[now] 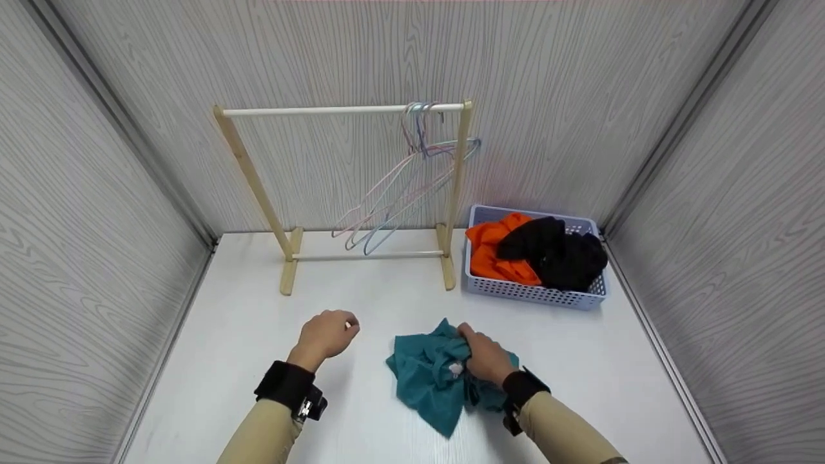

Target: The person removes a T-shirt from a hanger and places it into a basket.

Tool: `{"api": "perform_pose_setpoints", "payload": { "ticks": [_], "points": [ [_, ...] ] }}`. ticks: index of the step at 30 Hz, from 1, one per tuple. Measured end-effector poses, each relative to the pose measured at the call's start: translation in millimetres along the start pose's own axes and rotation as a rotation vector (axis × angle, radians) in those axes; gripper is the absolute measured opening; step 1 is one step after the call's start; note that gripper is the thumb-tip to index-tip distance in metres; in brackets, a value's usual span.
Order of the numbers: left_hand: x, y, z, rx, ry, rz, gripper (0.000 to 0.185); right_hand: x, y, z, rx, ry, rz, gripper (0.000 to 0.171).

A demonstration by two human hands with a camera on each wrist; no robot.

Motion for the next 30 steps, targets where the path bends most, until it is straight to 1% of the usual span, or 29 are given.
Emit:
{"api": "perform_pose_setpoints", "payload": {
  "ticks": [3,6,8,10,13,15,16,18,21,22,24,26,28,30],
  "points": [
    [-0.8,-0.1,1.7,0.010,0.003,0.002,0.023,-13.2,-0.2,34.8,0.004,0.023,0.002,0.051],
    [-1.2,-0.3,2.6,0.020,0.002,0.007,0.023,-25.1,-2.2,73.8,-0.030,0.084,0.038,0.049],
    [-1.0,-0.4,2.9,0.025,0.001,0.009,0.023,-32.7,-3.2,101.8,-0.074,0.135,0.062,0.052],
    [-0.6,-0.9,3.0,0.023,0.000,0.009,0.023,-40.6,-4.2,130.9,-0.095,0.195,0.085,0.053],
    [0.5,-2.5,3.8,0.025,-0.001,0.013,0.023,-53.0,-6.8,176.8,-0.087,0.301,0.098,0.053],
    [1.4,-5.0,4.3,0.025,0.002,0.019,0.022,-60.9,-9.7,207.5,-0.085,0.366,0.085,0.050],
    [1.2,-6.5,4.4,0.028,0.002,0.028,0.022,-65.7,-10.8,222.0,-0.105,0.389,0.063,0.050],
    [1.1,-9.2,4.2,0.031,0.001,0.043,0.022,-75.1,-13.7,249.5,-0.140,0.440,0.047,0.051],
    [1.6,-11.8,3.7,0.035,0.001,0.051,0.022,-87.7,-15.5,282.0,-0.204,0.512,0.017,0.050],
    [2.0,-12.4,3.5,0.035,-0.001,0.056,0.021,-91.8,-15.5,290.2,-0.201,0.544,0.012,0.051],
    [3.1,-13.3,3.4,0.032,0.004,0.060,0.020,-100.6,-14.3,300.4,-0.166,0.602,0.009,0.046],
    [4.3,-14.1,3.1,0.029,0.010,0.068,0.019,-109.4,-8.9,301.0,-0.112,0.645,0.005,0.043],
    [5.8,-14.6,1.5,0.032,0.013,0.077,0.019,-116.9,1.6,291.0,-0.070,0.640,-0.008,0.042],
    [6.9,-15.0,-1.7,0.035,0.010,0.081,0.019,-124.0,16.2,272.0,-0.069,0.590,-0.021,0.044]
  ]
}}
Point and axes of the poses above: each hand's wrist, its own x-axis away from the middle knuckle, its own z-axis out of the back of the hand, y = z × x, the point moved 7 cm from there along -x, towards the middle knuckle, and after that the axes turned 14 degrees about y, right-handed, at the moved point
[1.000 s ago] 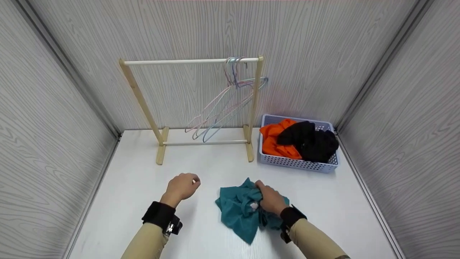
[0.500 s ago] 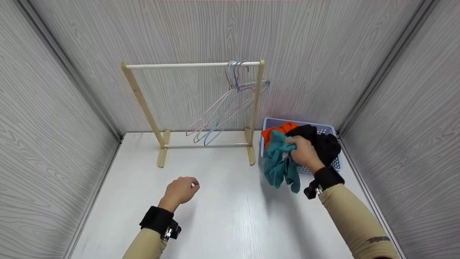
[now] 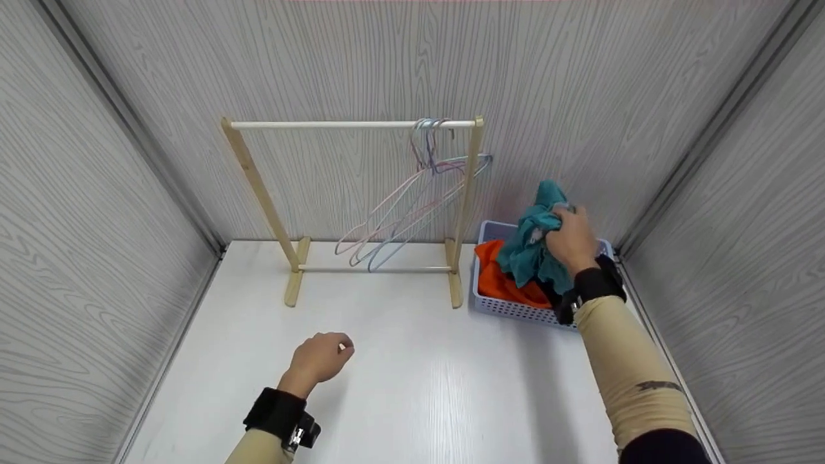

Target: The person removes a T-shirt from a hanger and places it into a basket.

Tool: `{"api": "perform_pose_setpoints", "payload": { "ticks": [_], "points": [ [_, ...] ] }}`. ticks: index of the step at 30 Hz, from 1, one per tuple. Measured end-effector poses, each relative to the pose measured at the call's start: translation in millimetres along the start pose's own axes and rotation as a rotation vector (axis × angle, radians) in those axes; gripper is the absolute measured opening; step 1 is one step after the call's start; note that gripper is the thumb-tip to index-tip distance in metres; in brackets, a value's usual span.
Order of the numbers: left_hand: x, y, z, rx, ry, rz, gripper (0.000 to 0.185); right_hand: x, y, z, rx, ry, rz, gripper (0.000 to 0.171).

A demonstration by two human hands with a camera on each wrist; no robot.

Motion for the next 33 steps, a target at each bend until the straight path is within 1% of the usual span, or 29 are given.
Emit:
{"api": "perform_pose_setpoints", "payload": {
  "ticks": [3,4,5,6,7,9,11,12,13,14,16,19,22,23,25,26,28,30,33],
  "points": [
    [7.3,-2.6,-4.0,0.005,-0.012,0.006,0.019,20.7,25.9,-30.7,0.006,-0.104,-0.030,0.058],
    [9.3,-3.6,-4.9,0.006,-0.015,0.009,0.019,27.5,33.0,-39.8,0.014,-0.121,-0.028,0.061],
    [11.1,-4.8,-5.8,0.004,-0.016,0.012,0.019,33.7,38.8,-47.0,0.034,-0.118,-0.015,0.063],
    [12.7,-5.7,-6.4,0.005,-0.017,0.016,0.019,39.1,43.1,-52.0,0.069,-0.092,0.011,0.064],
    [14.2,-6.2,-6.4,0.005,-0.017,0.017,0.018,43.3,45.9,-55.0,0.108,-0.043,0.051,0.064],
    [16.5,-7.2,-6.7,0.010,-0.017,0.022,0.018,50.7,46.8,-57.7,0.174,0.079,0.143,0.060],
    [18.1,-6.8,-7.0,0.015,-0.017,0.021,0.018,57.3,45.7,-59.2,0.213,0.185,0.219,0.056],
    [18.9,-6.3,-7.1,0.017,-0.016,0.020,0.018,60.4,44.9,-60.4,0.225,0.209,0.244,0.054],
    [19.6,-5.8,-7.0,0.016,-0.017,0.016,0.018,63.3,44.8,-63.1,0.221,0.202,0.251,0.052],
    [20.1,-5.6,-7.3,0.015,-0.018,0.017,0.018,65.7,45.5,-67.1,0.212,0.171,0.244,0.051],
    [20.1,-3.1,-7.9,0.013,-0.025,0.008,0.018,71.6,51.6,-74.0,0.207,0.074,0.200,0.053],
    [19.0,0.2,-9.4,0.013,-0.033,-0.006,0.019,81.0,64.5,-84.5,0.208,-0.133,0.107,0.061],
    [16.8,3.3,-12.6,0.021,-0.037,-0.025,0.018,91.1,78.5,-90.7,0.218,-0.331,0.039,0.075],
    [16.0,4.1,-14.2,0.020,-0.038,-0.033,0.018,94.4,82.0,-91.1,0.220,-0.386,0.022,0.077],
    [14.3,5.7,-16.8,0.019,-0.038,-0.043,0.018,98.7,88.3,-90.5,0.227,-0.459,-0.003,0.078],
    [13.5,6.5,-17.9,0.018,-0.040,-0.046,0.018,99.6,90.1,-89.2,0.229,-0.477,-0.005,0.078],
    [11.1,8.0,-19.6,0.015,-0.045,-0.042,0.018,99.2,91.5,-84.6,0.222,-0.474,0.009,0.076],
    [7.6,10.4,-20.5,0.012,-0.045,-0.039,0.019,96.9,91.1,-77.1,0.206,-0.429,0.035,0.072],
    [0.2,16.0,-20.8,0.009,-0.040,-0.046,0.020,92.6,85.5,-61.6,0.181,-0.320,0.092,0.064]
  ]
}}
Point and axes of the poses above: each hand's wrist, its own x-axis away from the middle knuckle, its own z-axis out of the back of the hand, y = z × x, the point moved 7 cm from there along -x, towards the middle knuckle, and after that the axes turned 14 degrees about y, right-handed, at the moved point
